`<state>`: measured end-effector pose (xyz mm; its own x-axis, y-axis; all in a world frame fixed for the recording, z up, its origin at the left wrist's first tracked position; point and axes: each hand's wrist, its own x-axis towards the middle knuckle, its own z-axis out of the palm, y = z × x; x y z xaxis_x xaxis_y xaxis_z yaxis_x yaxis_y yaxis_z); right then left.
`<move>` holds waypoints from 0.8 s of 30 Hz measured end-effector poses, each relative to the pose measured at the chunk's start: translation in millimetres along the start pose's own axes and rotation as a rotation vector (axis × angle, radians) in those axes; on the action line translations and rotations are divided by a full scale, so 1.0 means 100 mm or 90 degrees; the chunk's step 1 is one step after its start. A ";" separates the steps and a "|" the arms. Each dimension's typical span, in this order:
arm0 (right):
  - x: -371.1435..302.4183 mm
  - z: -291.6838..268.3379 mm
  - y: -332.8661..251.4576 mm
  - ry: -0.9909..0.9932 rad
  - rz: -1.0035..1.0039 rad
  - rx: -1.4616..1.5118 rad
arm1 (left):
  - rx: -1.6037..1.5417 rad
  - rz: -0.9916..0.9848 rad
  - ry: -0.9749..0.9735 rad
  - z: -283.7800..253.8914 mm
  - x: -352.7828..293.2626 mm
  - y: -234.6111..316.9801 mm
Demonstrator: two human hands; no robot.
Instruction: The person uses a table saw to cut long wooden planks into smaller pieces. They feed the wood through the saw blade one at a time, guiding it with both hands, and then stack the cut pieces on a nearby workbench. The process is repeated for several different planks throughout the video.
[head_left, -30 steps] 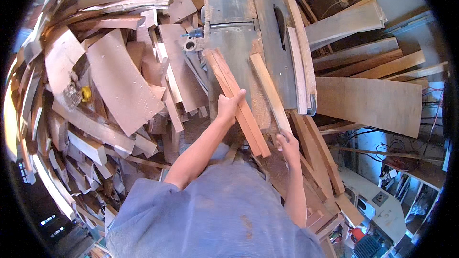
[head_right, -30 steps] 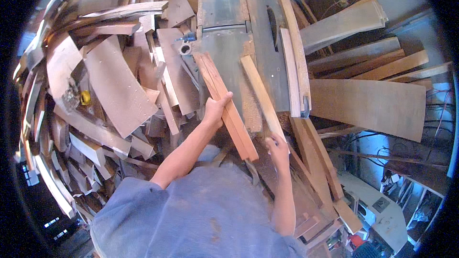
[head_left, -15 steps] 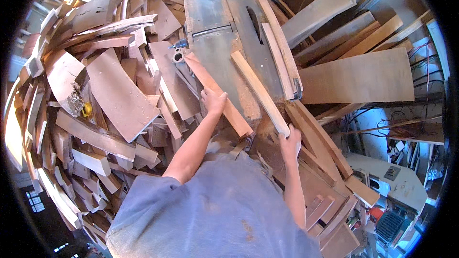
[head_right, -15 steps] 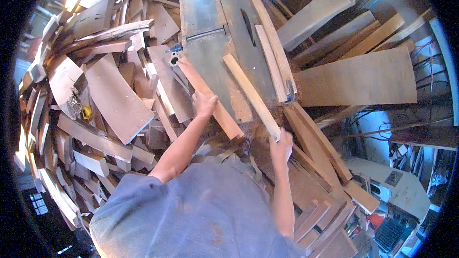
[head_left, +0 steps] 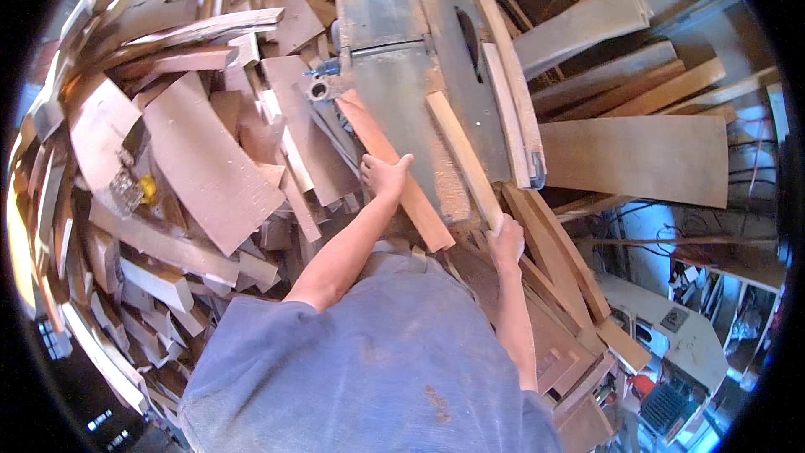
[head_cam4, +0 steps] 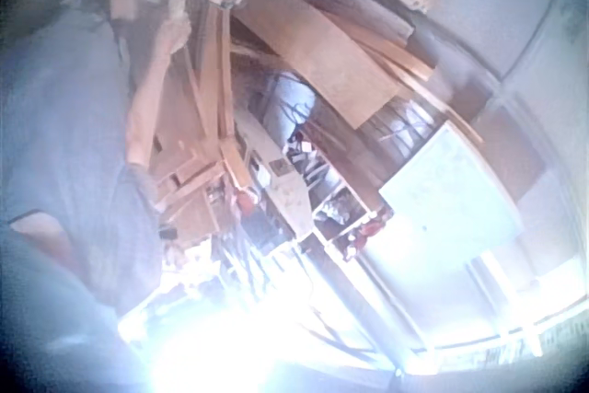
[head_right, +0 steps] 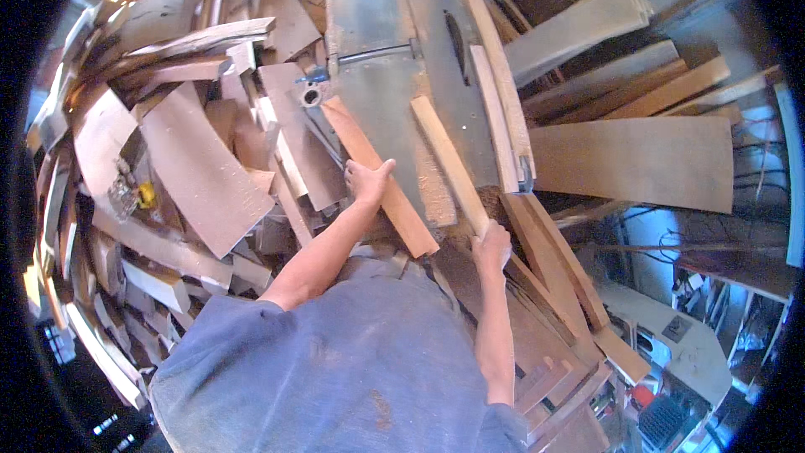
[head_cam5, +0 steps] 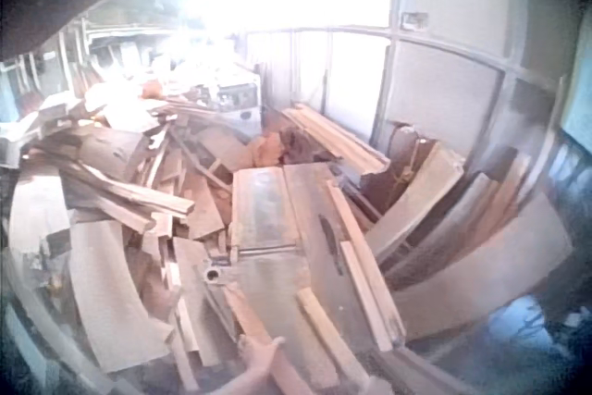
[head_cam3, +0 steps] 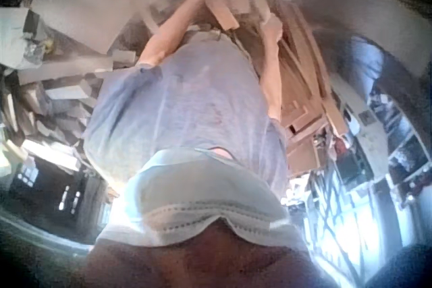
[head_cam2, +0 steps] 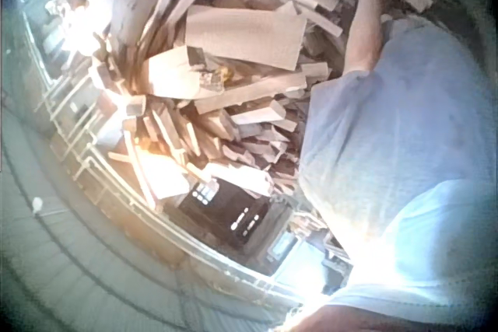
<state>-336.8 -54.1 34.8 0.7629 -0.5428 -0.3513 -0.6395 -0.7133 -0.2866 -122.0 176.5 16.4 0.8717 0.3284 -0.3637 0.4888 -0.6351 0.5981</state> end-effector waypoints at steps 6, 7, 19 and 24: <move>-0.39 -0.06 -0.13 0.135 -0.006 0.262 | 0.016 0.029 -0.019 -0.01 0.02 0.10; -0.44 -0.10 -0.25 0.081 0.067 0.260 | -0.021 0.053 -0.044 -0.01 0.03 0.07; -0.71 0.24 -0.47 0.108 0.161 0.362 | -0.105 0.099 -0.407 -0.47 0.49 -0.55; -1.01 0.15 -0.37 0.125 0.177 0.349 | -0.113 0.298 -0.554 -0.61 -0.16 0.00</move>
<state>-391.9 34.0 67.4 0.5321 -0.7825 -0.3234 -0.7321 -0.2333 -0.6400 -133.7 214.3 66.1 0.6842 -0.5980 -0.4175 0.1633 -0.4324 0.8868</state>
